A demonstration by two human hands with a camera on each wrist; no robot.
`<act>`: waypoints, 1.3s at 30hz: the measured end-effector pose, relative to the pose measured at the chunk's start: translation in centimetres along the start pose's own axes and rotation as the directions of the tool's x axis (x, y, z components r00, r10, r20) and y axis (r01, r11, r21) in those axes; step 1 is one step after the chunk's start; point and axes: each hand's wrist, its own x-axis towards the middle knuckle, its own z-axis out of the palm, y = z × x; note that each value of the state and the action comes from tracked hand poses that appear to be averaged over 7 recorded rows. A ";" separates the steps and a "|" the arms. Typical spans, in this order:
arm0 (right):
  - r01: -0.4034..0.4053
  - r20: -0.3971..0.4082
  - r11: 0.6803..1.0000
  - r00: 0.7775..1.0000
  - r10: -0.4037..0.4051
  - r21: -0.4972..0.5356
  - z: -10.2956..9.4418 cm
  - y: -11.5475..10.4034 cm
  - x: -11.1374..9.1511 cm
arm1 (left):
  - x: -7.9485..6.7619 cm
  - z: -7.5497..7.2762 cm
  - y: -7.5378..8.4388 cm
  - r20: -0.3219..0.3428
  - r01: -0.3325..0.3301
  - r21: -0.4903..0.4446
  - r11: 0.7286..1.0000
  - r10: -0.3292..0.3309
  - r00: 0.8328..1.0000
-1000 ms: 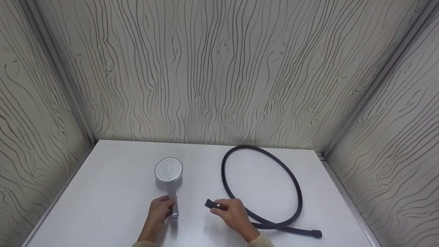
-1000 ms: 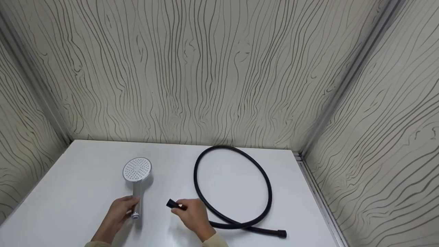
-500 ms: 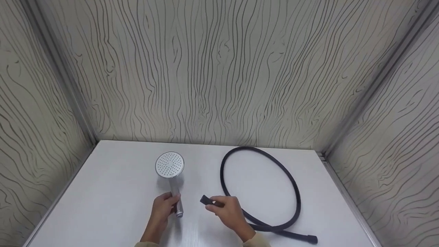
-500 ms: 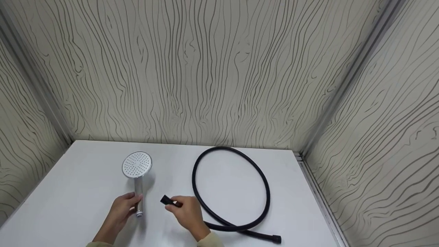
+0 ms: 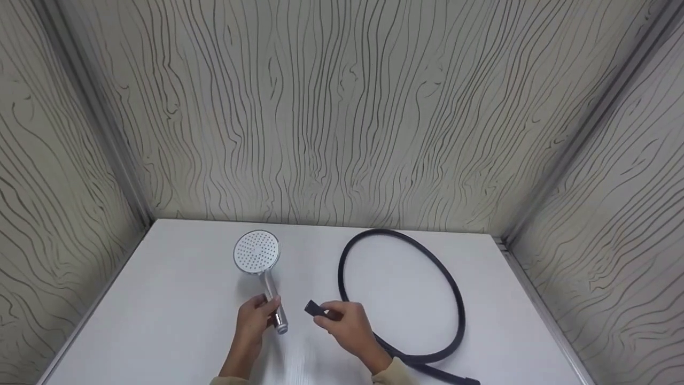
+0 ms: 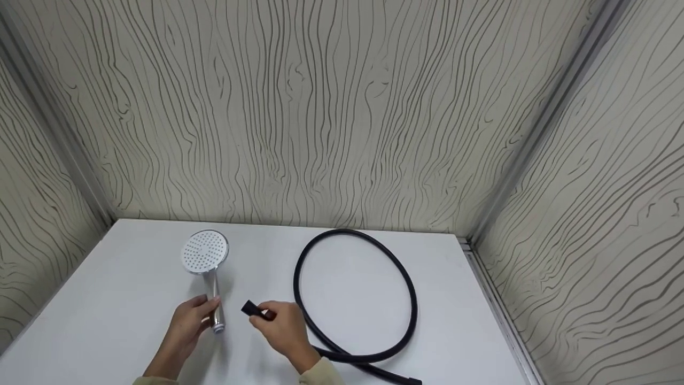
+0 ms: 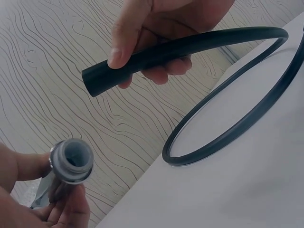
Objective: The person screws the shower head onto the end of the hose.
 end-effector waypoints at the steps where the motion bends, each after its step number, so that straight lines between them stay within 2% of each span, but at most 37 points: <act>1: -0.001 0.002 1.000 1.000 0.001 0.001 0.0 -0.1 0.0 | -0.1 0.0 0.1 0.000 -0.006 -0.002 1.000 0.006 1.000; 5: -0.001 0.011 1.000 1.000 0.001 0.006 0.2 -0.4 0.1 | -0.3 0.1 0.3 -0.003 -0.038 -0.001 0.999 0.038 0.999; 12: 0.007 0.022 1.000 1.000 -0.008 0.017 0.3 -0.8 0.0 | -0.4 0.3 0.8 -0.009 -0.054 -0.009 0.999 0.054 0.999; 23: -0.019 0.039 0.995 0.999 0.015 0.101 0.7 -1.0 -0.4 | -0.5 0.4 1.5 -0.030 -0.122 -0.026 0.992 0.121 0.992; 39: -0.027 0.000 0.995 1.000 0.027 0.093 1.9 -0.9 -0.7 | -0.9 1.3 2.4 -0.119 -0.192 -0.072 0.979 0.183 0.976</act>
